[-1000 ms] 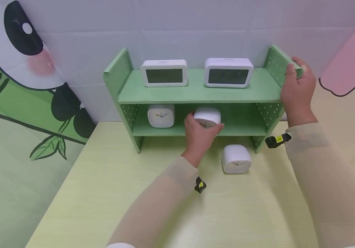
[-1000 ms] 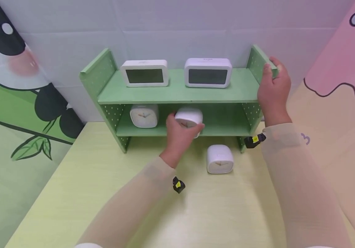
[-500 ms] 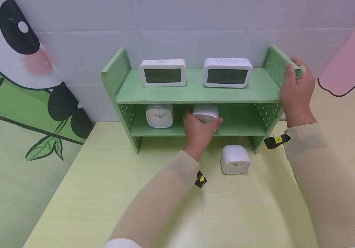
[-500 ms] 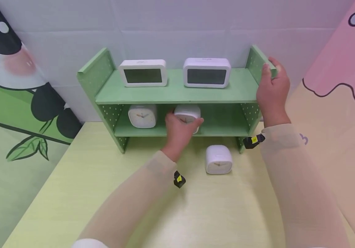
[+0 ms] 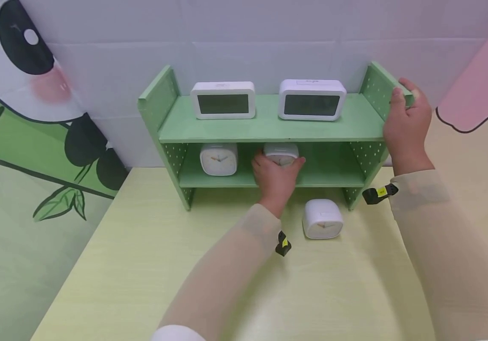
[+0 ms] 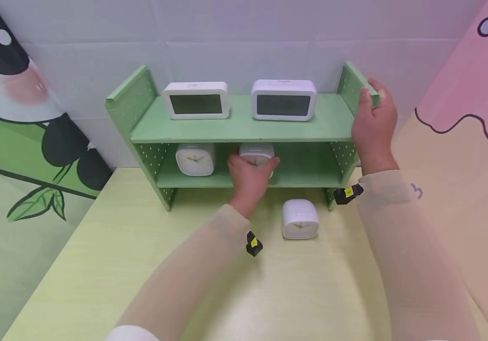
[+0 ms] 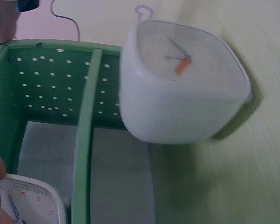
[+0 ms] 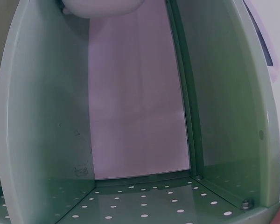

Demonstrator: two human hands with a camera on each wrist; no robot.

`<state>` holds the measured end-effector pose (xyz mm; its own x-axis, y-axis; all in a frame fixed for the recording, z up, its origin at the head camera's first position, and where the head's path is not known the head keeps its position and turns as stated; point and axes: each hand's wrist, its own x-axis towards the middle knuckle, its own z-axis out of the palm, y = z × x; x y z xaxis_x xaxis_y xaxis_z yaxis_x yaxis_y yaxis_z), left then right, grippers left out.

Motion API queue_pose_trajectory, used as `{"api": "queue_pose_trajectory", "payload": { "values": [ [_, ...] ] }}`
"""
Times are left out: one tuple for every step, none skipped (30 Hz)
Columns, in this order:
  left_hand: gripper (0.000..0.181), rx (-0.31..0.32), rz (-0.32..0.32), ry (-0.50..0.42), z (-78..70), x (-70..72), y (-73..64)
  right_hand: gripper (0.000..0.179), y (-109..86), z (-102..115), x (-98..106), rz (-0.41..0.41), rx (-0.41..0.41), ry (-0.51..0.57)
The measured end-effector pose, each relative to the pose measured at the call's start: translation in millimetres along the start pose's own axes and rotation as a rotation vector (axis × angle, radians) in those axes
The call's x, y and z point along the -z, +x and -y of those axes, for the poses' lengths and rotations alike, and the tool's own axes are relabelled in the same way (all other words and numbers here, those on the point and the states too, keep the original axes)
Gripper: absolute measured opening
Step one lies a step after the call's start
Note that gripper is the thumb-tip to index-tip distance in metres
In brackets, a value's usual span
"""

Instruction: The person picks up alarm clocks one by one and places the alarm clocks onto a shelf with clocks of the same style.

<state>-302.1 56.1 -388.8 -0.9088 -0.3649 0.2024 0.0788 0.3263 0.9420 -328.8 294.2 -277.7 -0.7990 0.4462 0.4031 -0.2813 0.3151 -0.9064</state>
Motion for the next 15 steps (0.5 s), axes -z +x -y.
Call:
{"api": "queue_pose_trajectory", "payload": {
  "values": [
    [0.101, -0.002, -0.003, -0.001, 0.4, -0.8, 0.5, 0.044, -0.1, 0.0, 0.0, 0.001, -0.001, -0.001],
    [0.100, -0.007, -0.004, -0.004, 0.8, -1.6, 1.1, 0.044, -0.1, -0.1, 0.0, 0.002, -0.002, -0.002],
    [0.100, -0.011, -0.006, -0.004, 1.0, -2.3, 1.8, 0.044, -0.2, 0.0, 0.4, 0.004, -0.005, 0.004],
    [0.100, -0.015, -0.007, -0.002, 0.8, -2.8, 2.5, 0.044, -0.2, 0.0, 0.5, 0.005, -0.002, 0.001],
    [0.100, -0.020, -0.008, -0.004, 0.6, -3.3, 3.3, 0.044, -0.4, 0.1, 0.7, 0.004, 0.000, -0.001],
    [0.100, -0.024, -0.011, -0.004, 0.3, -3.8, 4.1, 0.044, -0.4, 0.2, 0.8, 0.004, 0.003, -0.003],
    [0.099, -0.025, -0.011, -0.002, -0.1, -4.2, 4.9, 0.044, -0.5, 0.4, 0.8, 0.004, 0.008, -0.007],
    [0.099, -0.026, -0.014, 0.002, -0.6, -4.4, 5.6, 0.044, -0.6, 0.6, 0.8, 0.004, 0.012, -0.010],
    [0.098, -0.026, -0.017, 0.007, -1.2, -4.6, 6.3, 0.044, -0.7, 0.8, 0.7, 0.004, 0.013, -0.010],
    [0.097, -0.025, -0.022, 0.010, -1.6, -5.0, 7.0, 0.044, -0.8, 0.9, 0.6, 0.004, 0.016, -0.013],
    [0.097, -0.022, -0.026, 0.016, -1.8, -5.4, 7.6, 0.044, -0.9, 1.0, 0.5, 0.004, 0.016, -0.011],
    [0.097, -0.022, -0.032, 0.021, -2.1, -5.8, 8.1, 0.044, -0.9, 1.0, 0.4, 0.004, 0.015, -0.010],
    [0.097, -0.021, -0.034, 0.032, -2.1, -6.5, 8.6, 0.044, -1.0, 0.8, 0.4, 0.002, 0.015, -0.012],
    [0.096, -0.021, -0.039, 0.039, -1.9, -7.3, 9.2, 0.044, -0.9, 0.7, 0.4, 0.000, 0.012, -0.010],
    [0.096, -0.023, -0.043, 0.049, -1.5, -8.4, 9.8, 0.044, -0.8, 0.5, 0.5, -0.002, 0.009, -0.009]
  ]
}}
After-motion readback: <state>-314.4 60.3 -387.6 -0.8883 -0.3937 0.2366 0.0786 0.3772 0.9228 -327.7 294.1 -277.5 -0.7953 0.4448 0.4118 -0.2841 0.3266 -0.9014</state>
